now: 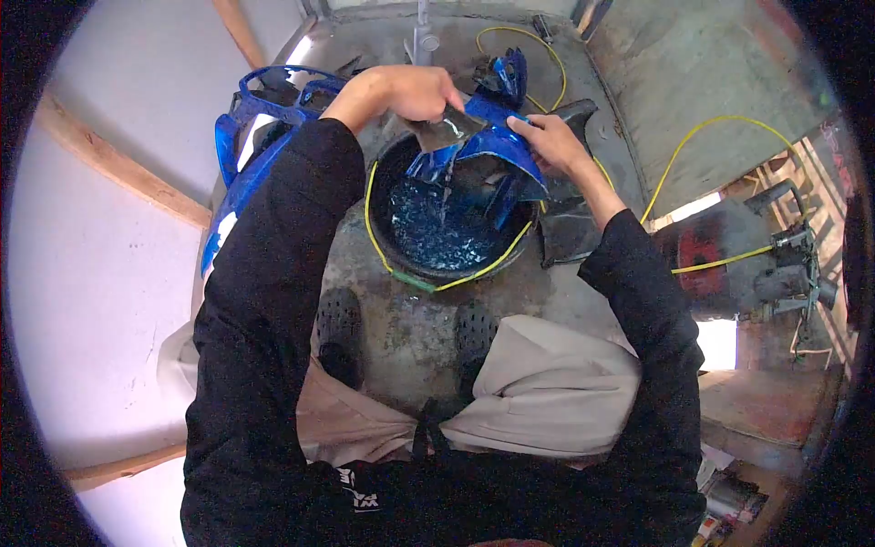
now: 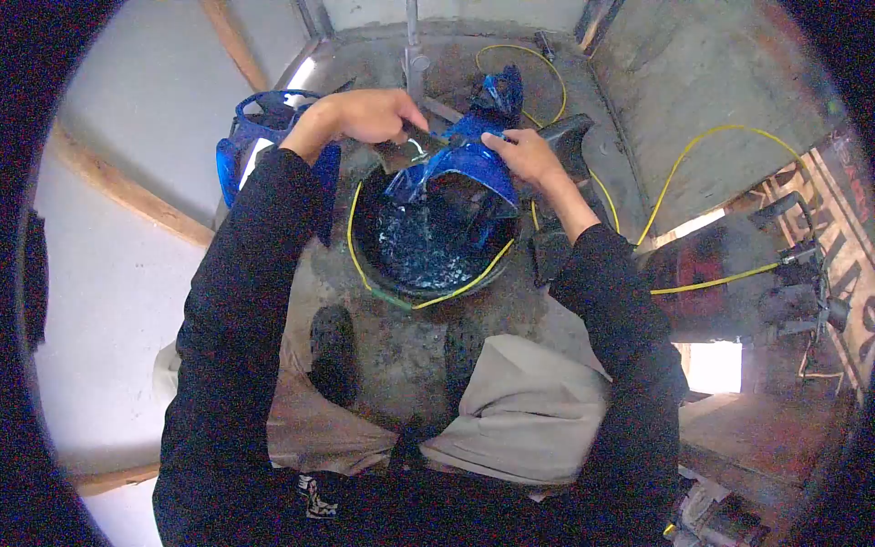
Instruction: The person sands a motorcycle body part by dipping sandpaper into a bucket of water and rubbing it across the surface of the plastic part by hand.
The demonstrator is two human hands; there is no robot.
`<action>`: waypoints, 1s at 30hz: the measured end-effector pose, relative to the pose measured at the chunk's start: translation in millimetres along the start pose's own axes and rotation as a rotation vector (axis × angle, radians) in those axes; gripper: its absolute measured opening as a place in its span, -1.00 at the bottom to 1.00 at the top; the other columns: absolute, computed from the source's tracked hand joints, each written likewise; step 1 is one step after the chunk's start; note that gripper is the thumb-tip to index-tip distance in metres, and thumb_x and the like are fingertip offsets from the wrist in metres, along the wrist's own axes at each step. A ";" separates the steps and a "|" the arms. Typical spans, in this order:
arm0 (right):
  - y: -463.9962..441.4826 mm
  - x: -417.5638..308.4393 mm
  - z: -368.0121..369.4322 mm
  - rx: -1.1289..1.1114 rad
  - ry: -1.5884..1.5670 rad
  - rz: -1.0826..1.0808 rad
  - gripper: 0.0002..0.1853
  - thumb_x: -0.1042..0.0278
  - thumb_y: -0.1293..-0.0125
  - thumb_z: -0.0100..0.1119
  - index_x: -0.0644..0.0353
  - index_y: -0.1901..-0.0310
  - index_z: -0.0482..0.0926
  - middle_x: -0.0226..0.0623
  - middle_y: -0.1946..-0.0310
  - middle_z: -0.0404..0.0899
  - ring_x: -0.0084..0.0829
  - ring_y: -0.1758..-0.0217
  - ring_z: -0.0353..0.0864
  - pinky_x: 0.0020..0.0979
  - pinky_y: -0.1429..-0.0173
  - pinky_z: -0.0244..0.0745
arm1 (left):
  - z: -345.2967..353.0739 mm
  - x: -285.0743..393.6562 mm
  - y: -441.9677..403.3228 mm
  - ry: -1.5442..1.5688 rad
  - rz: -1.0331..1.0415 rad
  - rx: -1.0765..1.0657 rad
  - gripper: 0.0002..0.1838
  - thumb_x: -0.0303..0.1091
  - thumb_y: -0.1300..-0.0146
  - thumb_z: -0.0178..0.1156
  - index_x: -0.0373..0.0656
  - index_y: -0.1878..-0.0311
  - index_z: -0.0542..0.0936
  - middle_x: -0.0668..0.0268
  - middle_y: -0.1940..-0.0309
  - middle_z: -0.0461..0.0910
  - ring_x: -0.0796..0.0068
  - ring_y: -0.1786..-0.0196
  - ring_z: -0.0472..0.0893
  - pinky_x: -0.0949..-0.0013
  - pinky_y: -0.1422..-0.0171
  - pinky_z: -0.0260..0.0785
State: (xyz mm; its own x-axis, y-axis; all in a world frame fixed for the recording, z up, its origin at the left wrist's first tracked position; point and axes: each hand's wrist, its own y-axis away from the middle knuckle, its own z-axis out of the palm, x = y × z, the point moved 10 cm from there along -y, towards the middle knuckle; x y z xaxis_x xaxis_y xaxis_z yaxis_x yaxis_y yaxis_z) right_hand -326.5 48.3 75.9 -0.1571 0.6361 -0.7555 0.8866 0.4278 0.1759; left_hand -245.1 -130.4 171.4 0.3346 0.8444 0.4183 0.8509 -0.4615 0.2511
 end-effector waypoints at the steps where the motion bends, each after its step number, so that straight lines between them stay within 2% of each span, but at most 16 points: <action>1: -3.1 1.8 -2.2 0.035 0.042 -0.030 -0.27 -0.38 -0.38 0.20 0.27 -0.07 0.76 0.08 0.09 0.78 -0.04 -0.01 0.79 -0.11 -0.22 0.60 | -3.8 6.5 -2.8 -0.016 0.031 0.036 -0.51 -0.50 -0.11 0.20 -0.13 -0.17 0.73 0.12 0.17 0.81 0.27 0.16 0.74 0.17 -0.01 0.57; 3: -9.4 7.7 -3.3 0.103 0.114 -0.076 -0.22 -0.43 -0.36 0.17 0.26 -0.13 0.73 0.15 0.00 0.75 0.06 -0.14 0.74 -0.08 -0.31 0.55 | -12.5 21.2 -7.6 -0.050 0.093 0.111 -0.50 -0.51 -0.10 0.19 -0.15 -0.16 0.72 0.09 0.18 0.80 0.24 0.16 0.75 0.16 0.01 0.57; 4: -10.7 9.0 -4.6 0.137 0.144 -0.090 -0.19 -0.45 -0.35 0.16 0.26 -0.17 0.72 0.18 -0.06 0.73 0.11 -0.20 0.71 -0.06 -0.34 0.53 | -14.0 26.7 -9.2 -0.061 0.096 0.162 -0.51 -0.53 -0.09 0.17 -0.14 -0.14 0.74 0.02 0.13 0.80 0.11 0.09 0.78 0.12 -0.07 0.59; 7: -4.7 -1.3 -4.4 0.173 0.186 -0.145 -0.18 -0.45 -0.35 0.17 0.30 -0.16 0.70 0.18 -0.09 0.72 0.10 -0.22 0.70 -0.07 -0.34 0.52 | -15.6 41.7 -10.8 -0.122 0.158 0.323 -0.50 -0.56 -0.07 0.15 -0.10 -0.11 0.77 -0.03 0.08 0.78 -0.02 0.01 0.76 0.06 -0.20 0.58; 8: 5.1 -1.4 -1.9 0.083 0.129 -0.058 -0.18 -0.44 -0.38 0.15 0.34 -0.15 0.69 0.21 -0.10 0.70 0.11 -0.24 0.68 -0.07 -0.34 0.52 | -15.6 37.3 -10.9 -0.086 0.090 0.377 -0.51 -0.57 -0.07 0.13 -0.08 -0.08 0.79 -0.06 0.05 0.75 -0.13 -0.06 0.72 0.03 -0.29 0.55; 11: 10.4 3.5 -5.4 0.230 0.139 -0.133 -0.19 -0.41 -0.41 0.14 0.35 -0.16 0.68 0.22 -0.07 0.71 0.12 -0.23 0.68 -0.07 -0.33 0.53 | -16.5 45.4 10.9 -0.074 0.047 0.592 -0.53 -0.62 -0.10 0.11 -0.11 -0.06 0.79 -0.07 0.05 0.75 -0.15 -0.07 0.71 0.03 -0.29 0.55; 12: 12.3 5.9 -2.0 0.164 0.106 -0.102 -0.18 -0.39 -0.44 0.12 0.36 -0.27 0.60 0.21 -0.16 0.68 0.07 -0.26 0.67 -0.10 -0.37 0.49 | -16.1 45.7 20.3 -0.006 0.067 0.705 -0.55 -0.62 -0.11 0.12 -0.11 -0.04 0.79 -0.08 0.08 0.74 -0.16 -0.04 0.72 0.00 -0.26 0.55; 15: 21.9 15.7 2.3 0.135 -0.073 -0.065 -0.14 -0.35 -0.46 0.13 0.36 -0.42 0.46 0.20 -0.27 0.60 -0.02 -0.33 0.63 -0.15 -0.43 0.42 | 12.8 37.1 47.1 0.191 0.075 0.996 -0.62 -0.64 -0.22 0.10 -0.16 -0.02 0.79 -0.10 0.14 0.73 -0.17 0.06 0.72 -0.05 -0.15 0.55; 17: 32.4 18.4 10.6 0.098 -0.204 -0.081 -0.11 -0.31 -0.48 0.15 0.35 -0.51 0.31 0.17 -0.29 0.58 -0.09 -0.35 0.61 -0.19 -0.45 0.39 | 46.1 31.3 48.9 0.309 0.109 1.068 -0.62 -0.62 -0.25 0.10 -0.19 -0.06 0.76 -0.13 0.12 0.72 -0.17 0.05 0.72 -0.04 -0.14 0.56; 19: 47.1 18.2 18.1 0.057 -0.300 -0.066 -0.10 -0.25 -0.49 0.18 0.31 -0.58 0.20 0.13 -0.28 0.59 -0.15 -0.33 0.60 -0.23 -0.45 0.39 | 71.4 40.0 51.3 0.400 -0.024 0.987 -0.63 -0.58 -0.34 0.09 -0.25 -0.16 0.71 -0.13 -0.01 0.71 -0.12 -0.10 0.72 0.08 -0.23 0.55; 20: 53.9 16.3 21.7 0.037 -0.335 -0.045 -0.10 -0.22 -0.49 0.19 0.28 -0.60 0.15 0.11 -0.25 0.60 -0.17 -0.31 0.61 -0.24 -0.44 0.40 | 81.8 46.6 58.8 0.418 0.016 1.074 -0.61 -0.58 -0.34 0.10 -0.27 -0.19 0.69 -0.12 -0.03 0.72 -0.09 -0.10 0.73 0.10 -0.22 0.56; 22: 71.3 7.1 25.2 0.011 -0.344 -0.022 -0.13 -0.10 -0.51 0.21 0.16 -0.64 0.06 0.05 -0.17 0.64 -0.25 -0.22 0.64 -0.28 -0.38 0.43 | 103.0 59.6 65.5 0.519 0.074 1.069 -0.59 -0.58 -0.36 0.07 -0.31 -0.25 0.65 -0.12 -0.22 0.64 -0.10 -0.30 0.63 0.09 -0.41 0.46; 23: 77.4 5.9 26.1 0.010 -0.352 -0.012 -0.14 -0.09 -0.52 0.21 0.14 -0.64 0.07 0.05 -0.17 0.64 -0.25 -0.21 0.64 -0.27 -0.37 0.44 | 116.3 61.5 66.0 0.547 0.110 1.075 -0.57 -0.58 -0.37 0.05 -0.33 -0.27 0.62 -0.14 -0.30 0.59 -0.14 -0.38 0.57 0.05 -0.48 0.40; 27: 83.8 13.0 30.9 -0.002 -0.317 0.033 -0.20 -0.05 -0.52 0.20 0.04 -0.63 0.09 0.06 -0.19 0.61 -0.24 -0.20 0.63 -0.26 -0.34 0.46 | 155.1 58.9 70.0 0.651 -0.041 1.121 -0.49 -0.57 -0.43 0.01 -0.30 -0.43 0.51 -0.09 -0.47 0.45 -0.12 -0.56 0.38 0.07 -0.59 0.28; 30: 88.4 11.8 34.7 -0.017 -0.296 0.032 -0.22 -0.05 -0.53 0.20 0.01 -0.61 0.09 0.09 -0.24 0.56 -0.21 -0.24 0.60 -0.24 -0.37 0.45 | 159.7 83.8 80.1 0.617 0.051 1.096 -0.49 -0.57 -0.44 0.01 -0.29 -0.45 0.49 -0.06 -0.48 0.45 -0.09 -0.58 0.35 0.05 -0.61 0.23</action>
State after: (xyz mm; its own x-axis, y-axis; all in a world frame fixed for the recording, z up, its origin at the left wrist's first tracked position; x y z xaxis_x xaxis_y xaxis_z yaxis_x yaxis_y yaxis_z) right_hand -234.8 71.4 60.7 0.0063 0.4355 -0.9002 0.8810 0.4234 0.2110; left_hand -84.2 -53.2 87.2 0.3837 0.4282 0.8182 0.8301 0.2283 -0.5088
